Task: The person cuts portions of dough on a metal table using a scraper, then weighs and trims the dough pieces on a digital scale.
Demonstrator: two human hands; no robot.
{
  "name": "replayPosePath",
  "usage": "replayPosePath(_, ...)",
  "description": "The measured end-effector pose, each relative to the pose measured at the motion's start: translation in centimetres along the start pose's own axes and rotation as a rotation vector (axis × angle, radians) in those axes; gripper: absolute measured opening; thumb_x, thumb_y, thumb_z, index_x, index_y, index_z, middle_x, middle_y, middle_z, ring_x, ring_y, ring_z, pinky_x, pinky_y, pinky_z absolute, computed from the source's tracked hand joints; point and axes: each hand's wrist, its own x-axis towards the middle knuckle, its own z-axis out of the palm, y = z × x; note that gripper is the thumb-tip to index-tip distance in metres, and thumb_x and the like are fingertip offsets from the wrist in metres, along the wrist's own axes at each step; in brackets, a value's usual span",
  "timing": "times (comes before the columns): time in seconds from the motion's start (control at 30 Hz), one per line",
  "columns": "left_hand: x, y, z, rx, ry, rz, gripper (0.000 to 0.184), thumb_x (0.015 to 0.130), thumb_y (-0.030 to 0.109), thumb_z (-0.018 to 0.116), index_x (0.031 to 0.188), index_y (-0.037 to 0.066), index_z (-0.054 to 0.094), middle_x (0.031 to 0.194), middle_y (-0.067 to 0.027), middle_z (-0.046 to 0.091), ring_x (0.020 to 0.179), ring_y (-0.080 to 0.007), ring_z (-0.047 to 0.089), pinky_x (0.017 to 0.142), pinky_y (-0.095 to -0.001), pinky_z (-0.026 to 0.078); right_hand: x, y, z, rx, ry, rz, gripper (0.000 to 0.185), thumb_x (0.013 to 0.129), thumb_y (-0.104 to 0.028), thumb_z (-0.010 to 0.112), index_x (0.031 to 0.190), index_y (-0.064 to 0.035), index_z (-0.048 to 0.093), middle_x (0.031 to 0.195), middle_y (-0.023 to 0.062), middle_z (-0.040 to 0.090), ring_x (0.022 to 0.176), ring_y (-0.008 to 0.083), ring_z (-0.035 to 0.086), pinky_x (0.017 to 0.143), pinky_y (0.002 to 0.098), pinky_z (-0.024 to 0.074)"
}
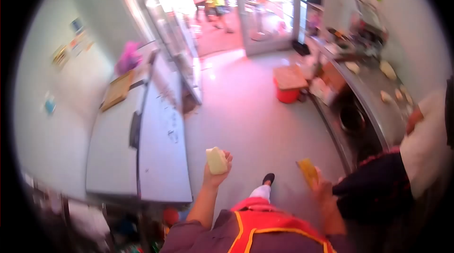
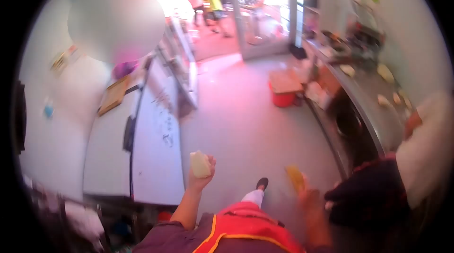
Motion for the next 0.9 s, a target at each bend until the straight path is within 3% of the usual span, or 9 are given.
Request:
replayPosePath(0.03,4.0,-1.3,-0.2,0.022,-0.012,-0.104,0.037,0.095,0.033,0.047,0.121,0.008,0.056,0.123,-0.0142,0.058,0.117,-0.0358,0.053,0.095,-0.0459,0.048,1.9,2.0,-0.7,-0.094,0.121,-0.094,0.049,0.085,-0.012,0.057,0.133,-0.0096,0.047,0.098,0.0261,0.063,0.087,0.0437,0.062,0.072,0.0499,0.0508)
replayPosePath(0.1,11.4,-4.1,0.3,0.103,-0.003,-0.282,0.042,0.096,0.036,0.046,0.126,0.009,0.053,0.124,-0.0140,0.058,0.115,-0.0352,0.054,0.094,-0.0446,0.048,3.1,6.1,-1.5,-0.113,0.114,0.051,0.051,0.084,-0.008,0.056,0.133,-0.0086,0.045,0.100,0.0264,0.062,0.090,0.0436,0.061,0.075,0.0488,0.0503)
replayPosePath(0.2,22.2,-10.4,1.5,0.109,-0.161,-0.608,0.050,0.097,0.044,0.041,0.130,0.008,0.049,0.123,-0.0142,0.057,0.111,-0.0342,0.055,0.093,-0.0438,0.049,6.3,8.6,-4.9,0.010,-0.079,0.561,0.050,0.083,-0.005,0.055,0.131,-0.0065,0.046,0.105,0.0250,0.062,0.097,0.0425,0.060,0.081,0.0456,0.0499)
replayPosePath(0.23,25.6,-12.6,2.1,0.083,-0.241,-0.704,0.052,0.098,0.048,0.040,0.131,0.008,0.049,0.122,-0.0144,0.057,0.110,-0.0340,0.056,0.092,-0.0438,0.049,7.6,9.7,-6.1,0.021,0.013,0.551,0.049,0.083,-0.005,0.055,0.131,-0.0064,0.046,0.106,0.0249,0.062,0.097,0.0424,0.060,0.082,0.0455,0.0500)
replayPosePath(0.33,32.9,-18.5,5.5,0.356,0.094,-0.833,0.053,0.097,0.052,0.039,0.129,0.011,0.051,0.119,-0.0167,0.056,0.106,-0.0325,0.055,0.088,-0.0440,0.049,10.3,12.1,-7.8,0.053,0.233,0.570,0.048,0.084,-0.006,0.055,0.131,-0.0067,0.046,0.108,0.0254,0.062,0.098,0.0426,0.060,0.081,0.0454,0.0505)
replayPosePath(0.43,40.5,-25.3,7.1,0.403,0.138,-0.985,0.063,0.096,0.059,0.035,0.129,0.008,0.050,0.121,-0.0146,0.058,0.108,-0.0339,0.056,0.091,-0.0439,0.048,12.1,15.8,-8.8,0.096,0.383,0.699,0.046,0.085,-0.006,0.055,0.131,-0.0069,0.047,0.108,0.0271,0.061,0.098,0.0434,0.060,0.081,0.0449,0.0504)
replayPosePath(0.6,51.9,-36.3,8.1,0.474,0.090,-1.087,0.044,0.098,0.047,0.044,0.125,0.014,0.053,0.115,-0.0083,0.061,0.102,-0.0257,0.059,0.086,-0.0404,0.050,16.7,25.3,-10.1,0.210,0.562,0.739,0.047,0.085,-0.004,0.054,0.131,-0.0050,0.046,0.114,0.0268,0.059,0.108,0.0423,0.057,0.087,0.0419,0.0481)
replayPosePath(0.7,56.5,-42.9,10.6,0.677,0.210,-0.974,0.041,0.099,0.043,0.045,0.124,0.012,0.053,0.115,-0.0080,0.061,0.101,-0.0239,0.059,0.085,-0.0395,0.049,20.6,30.2,-12.1,0.230,0.603,0.747,0.046,0.085,-0.004,0.054,0.130,-0.0044,0.046,0.114,0.0261,0.059,0.110,0.0413,0.056,0.088,0.0405,0.0472)
replayPosePath(0.9,70.0,-53.9,12.0,0.750,0.083,-0.915,0.042,0.098,0.039,0.049,0.126,0.007,0.050,0.113,-0.0102,0.058,0.099,-0.0248,0.058,0.080,-0.0430,0.050,26.0,36.7,-15.5,0.254,0.587,0.829,0.044,0.087,-0.009,0.054,0.130,-0.0020,0.047,0.111,0.0247,0.061,0.105,0.0382,0.060,0.087,0.0388,0.0477)
